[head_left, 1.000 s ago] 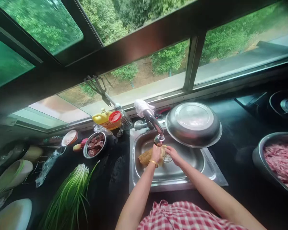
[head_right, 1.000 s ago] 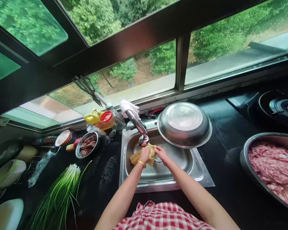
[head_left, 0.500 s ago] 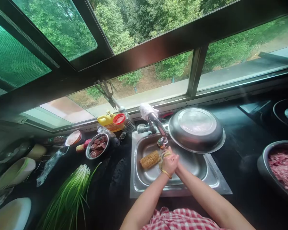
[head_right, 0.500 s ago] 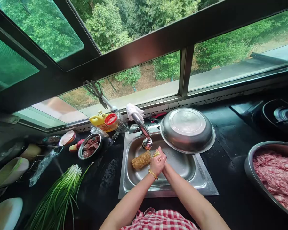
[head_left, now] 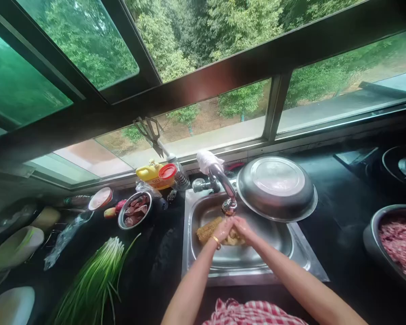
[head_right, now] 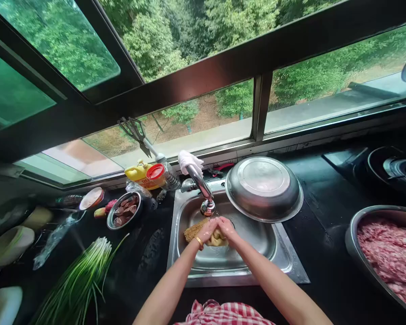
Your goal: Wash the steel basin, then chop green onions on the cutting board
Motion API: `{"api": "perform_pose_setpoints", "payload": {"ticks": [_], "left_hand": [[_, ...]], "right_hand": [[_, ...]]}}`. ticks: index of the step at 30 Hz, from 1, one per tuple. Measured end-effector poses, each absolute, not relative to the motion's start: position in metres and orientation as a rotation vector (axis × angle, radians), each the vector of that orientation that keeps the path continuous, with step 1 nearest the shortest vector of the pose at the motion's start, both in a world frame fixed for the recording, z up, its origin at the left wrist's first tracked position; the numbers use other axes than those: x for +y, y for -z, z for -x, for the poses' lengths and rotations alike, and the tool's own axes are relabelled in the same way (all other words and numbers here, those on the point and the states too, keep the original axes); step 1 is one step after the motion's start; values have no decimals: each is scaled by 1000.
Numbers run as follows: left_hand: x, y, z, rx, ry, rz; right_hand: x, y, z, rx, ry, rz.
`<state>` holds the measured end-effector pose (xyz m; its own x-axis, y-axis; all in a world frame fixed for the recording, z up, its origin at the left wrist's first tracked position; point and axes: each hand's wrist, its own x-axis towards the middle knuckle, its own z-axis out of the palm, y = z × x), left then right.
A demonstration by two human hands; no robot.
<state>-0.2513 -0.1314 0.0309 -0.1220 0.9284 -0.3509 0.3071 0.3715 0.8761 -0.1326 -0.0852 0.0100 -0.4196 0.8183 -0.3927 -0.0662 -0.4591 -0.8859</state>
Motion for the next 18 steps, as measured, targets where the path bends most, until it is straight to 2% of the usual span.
{"api": "perform_pose_setpoints", "payload": {"ticks": [3, 6, 12, 18], "left_hand": [[-130, -44, 266, 1682, -722, -1127], [-128, -58, 276, 1807, -917, -1024], [-134, -80, 292, 1693, -1272, -542], [-154, -82, 315, 1791, -1337, -512]], "right_hand": [[-65, -28, 123, -1249, -1785, 1225], [-48, -31, 111, -1238, -1753, 1304], [-58, -1, 72, -1086, -1801, 1524], [-85, 23, 34, -1015, -1793, 1739]]}}
